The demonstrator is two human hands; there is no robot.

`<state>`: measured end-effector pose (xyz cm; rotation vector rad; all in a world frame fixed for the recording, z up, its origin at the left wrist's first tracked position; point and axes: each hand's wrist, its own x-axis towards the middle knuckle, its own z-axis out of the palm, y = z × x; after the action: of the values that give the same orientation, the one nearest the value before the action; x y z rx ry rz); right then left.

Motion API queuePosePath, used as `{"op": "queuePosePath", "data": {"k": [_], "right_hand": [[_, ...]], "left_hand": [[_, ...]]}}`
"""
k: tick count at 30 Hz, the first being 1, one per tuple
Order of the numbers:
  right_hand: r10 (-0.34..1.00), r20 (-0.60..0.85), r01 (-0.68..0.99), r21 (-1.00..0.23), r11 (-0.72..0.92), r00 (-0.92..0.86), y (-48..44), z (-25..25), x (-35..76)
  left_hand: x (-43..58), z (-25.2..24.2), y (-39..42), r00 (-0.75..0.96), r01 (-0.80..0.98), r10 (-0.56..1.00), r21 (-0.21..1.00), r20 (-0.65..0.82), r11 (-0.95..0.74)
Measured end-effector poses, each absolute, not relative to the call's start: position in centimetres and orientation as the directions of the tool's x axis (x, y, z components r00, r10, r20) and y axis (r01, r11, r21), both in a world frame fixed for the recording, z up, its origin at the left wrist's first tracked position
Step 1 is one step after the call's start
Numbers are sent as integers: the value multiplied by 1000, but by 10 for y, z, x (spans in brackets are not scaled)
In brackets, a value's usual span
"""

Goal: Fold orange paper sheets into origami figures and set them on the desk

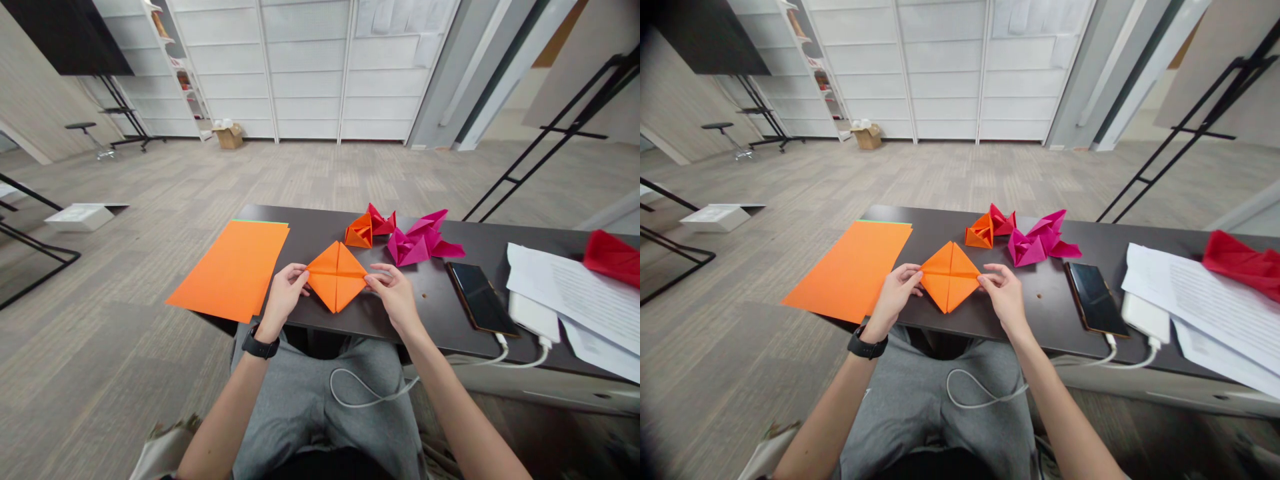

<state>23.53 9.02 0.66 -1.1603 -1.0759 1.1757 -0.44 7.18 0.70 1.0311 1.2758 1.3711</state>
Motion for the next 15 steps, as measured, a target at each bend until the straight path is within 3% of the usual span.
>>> {"op": "queuePosePath", "data": {"k": [6, 10, 15], "right_hand": [[966, 249, 156, -959, 235, 73, 83, 13, 238], [883, 469, 363, -824, 435, 8, 73, 23, 241], [789, 613, 449, -694, 562, -41, 67, 24, 249]], "left_hand": [[-8, 9, 71, -117, -25, 986, 992, 117, -121], [-11, 11, 71, -79, 25, 987, 990, 138, -136], [-13, 12, 70, -10, 103, 969, 964, 246, -244]]}}
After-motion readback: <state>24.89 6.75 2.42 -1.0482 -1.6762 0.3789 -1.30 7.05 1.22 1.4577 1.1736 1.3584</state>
